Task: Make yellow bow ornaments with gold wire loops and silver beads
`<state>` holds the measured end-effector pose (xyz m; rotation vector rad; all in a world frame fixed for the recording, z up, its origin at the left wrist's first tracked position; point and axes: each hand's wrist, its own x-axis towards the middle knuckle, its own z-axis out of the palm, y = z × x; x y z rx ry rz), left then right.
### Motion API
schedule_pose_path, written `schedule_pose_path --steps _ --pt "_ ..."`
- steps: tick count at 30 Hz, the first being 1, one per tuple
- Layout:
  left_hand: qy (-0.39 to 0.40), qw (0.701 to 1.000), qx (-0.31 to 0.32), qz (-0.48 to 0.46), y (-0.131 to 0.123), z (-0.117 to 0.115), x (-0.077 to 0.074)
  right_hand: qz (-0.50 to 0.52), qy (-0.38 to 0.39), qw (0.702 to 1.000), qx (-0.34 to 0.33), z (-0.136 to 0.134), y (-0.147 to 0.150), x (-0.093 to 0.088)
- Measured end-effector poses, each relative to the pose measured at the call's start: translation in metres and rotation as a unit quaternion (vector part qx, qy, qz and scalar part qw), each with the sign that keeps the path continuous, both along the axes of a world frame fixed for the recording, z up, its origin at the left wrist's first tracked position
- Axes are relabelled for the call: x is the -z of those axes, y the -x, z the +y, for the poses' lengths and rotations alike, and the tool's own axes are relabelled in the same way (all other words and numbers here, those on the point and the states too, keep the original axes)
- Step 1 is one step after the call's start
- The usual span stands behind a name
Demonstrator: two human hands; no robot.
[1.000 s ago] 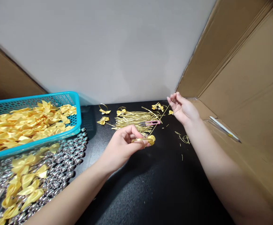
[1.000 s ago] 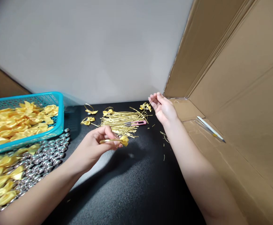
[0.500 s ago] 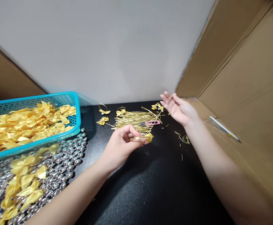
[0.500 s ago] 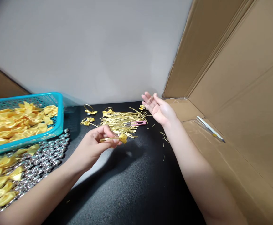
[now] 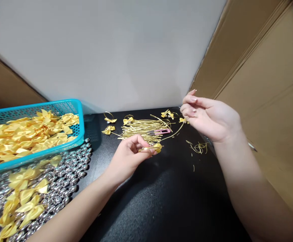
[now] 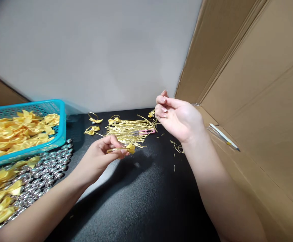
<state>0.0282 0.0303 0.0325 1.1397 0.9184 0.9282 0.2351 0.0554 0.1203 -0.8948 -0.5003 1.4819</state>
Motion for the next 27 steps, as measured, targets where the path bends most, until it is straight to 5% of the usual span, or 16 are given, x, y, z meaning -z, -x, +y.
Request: schedule_pose_path --steps 15,27 --pt "-0.008 1.000 -0.009 0.000 0.001 0.002 0.000 -0.026 -0.084 0.963 -0.256 -0.011 0.021 0.023" --pt "-0.004 1.000 -0.005 0.011 0.002 0.003 0.003 -0.063 -0.029 0.997 -0.020 0.019 -0.001 0.029"
